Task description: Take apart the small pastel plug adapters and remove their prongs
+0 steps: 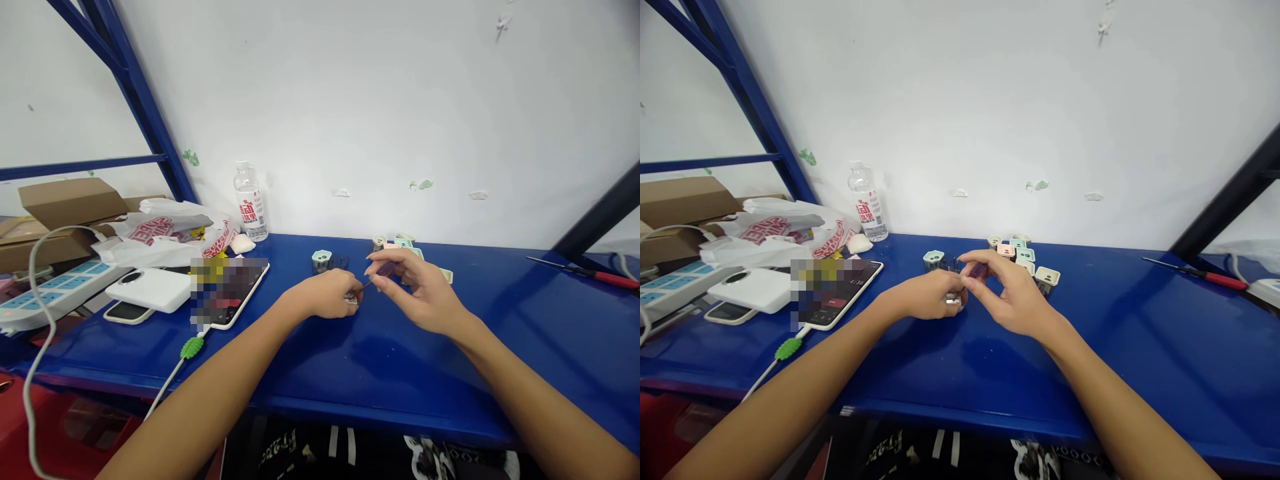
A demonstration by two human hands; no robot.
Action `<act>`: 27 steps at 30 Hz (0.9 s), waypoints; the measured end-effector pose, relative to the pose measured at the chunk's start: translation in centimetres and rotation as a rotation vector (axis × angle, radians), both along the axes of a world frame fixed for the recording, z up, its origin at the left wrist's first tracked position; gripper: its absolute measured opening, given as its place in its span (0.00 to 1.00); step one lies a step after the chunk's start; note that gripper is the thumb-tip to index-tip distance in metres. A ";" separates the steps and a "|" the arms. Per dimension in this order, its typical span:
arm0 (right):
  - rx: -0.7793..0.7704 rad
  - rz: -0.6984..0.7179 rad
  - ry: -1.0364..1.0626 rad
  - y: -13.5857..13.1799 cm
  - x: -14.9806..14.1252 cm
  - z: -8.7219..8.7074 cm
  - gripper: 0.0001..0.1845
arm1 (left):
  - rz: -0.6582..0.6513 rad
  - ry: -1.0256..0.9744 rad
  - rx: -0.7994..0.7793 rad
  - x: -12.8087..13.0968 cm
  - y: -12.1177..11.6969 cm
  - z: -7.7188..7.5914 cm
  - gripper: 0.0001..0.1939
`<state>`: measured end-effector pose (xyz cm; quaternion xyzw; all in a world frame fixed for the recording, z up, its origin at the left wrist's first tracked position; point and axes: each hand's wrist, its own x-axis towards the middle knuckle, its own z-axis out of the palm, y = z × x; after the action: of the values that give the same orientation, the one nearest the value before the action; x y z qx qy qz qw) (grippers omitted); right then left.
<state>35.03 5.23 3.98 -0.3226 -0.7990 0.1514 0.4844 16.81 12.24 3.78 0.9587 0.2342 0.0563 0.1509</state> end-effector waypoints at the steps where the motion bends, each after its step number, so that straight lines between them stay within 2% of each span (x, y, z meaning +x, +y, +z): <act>1: -0.017 0.012 -0.008 -0.1 0.0 0.1 0.16 | -0.001 0.004 -0.001 0.0 0.0 -0.1 0.06; 6: -0.015 0.028 -0.048 -0.2 0.0 0.1 0.20 | 0.009 0.012 -0.011 0.1 0.1 -0.3 0.06; 14: 0.296 -0.202 -0.054 0.1 -1.1 -0.5 0.12 | -0.016 0.007 0.000 0.3 0.1 -0.6 0.04; 16: 0.272 -0.203 -0.060 -0.1 -1.2 -0.4 0.12 | 0.000 0.004 -0.029 0.4 0.0 -0.5 0.05; 20: 0.153 -0.142 -0.050 -0.2 -1.1 -0.5 0.19 | 0.021 -0.007 -0.061 0.4 0.0 -0.6 0.05; 25: 0.282 -0.172 -0.048 0.0 -1.0 -0.3 0.16 | -0.006 -0.015 -0.059 0.3 0.3 -0.8 0.06; 27: 0.247 -0.186 -0.073 -0.1 -1.0 0.0 0.20 | -0.002 -0.010 -0.088 0.3 0.2 -0.7 0.07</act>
<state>34.04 5.12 3.94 -0.3385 -0.7953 -0.0055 0.5029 17.07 12.47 3.05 0.9511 0.2349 0.0506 0.1942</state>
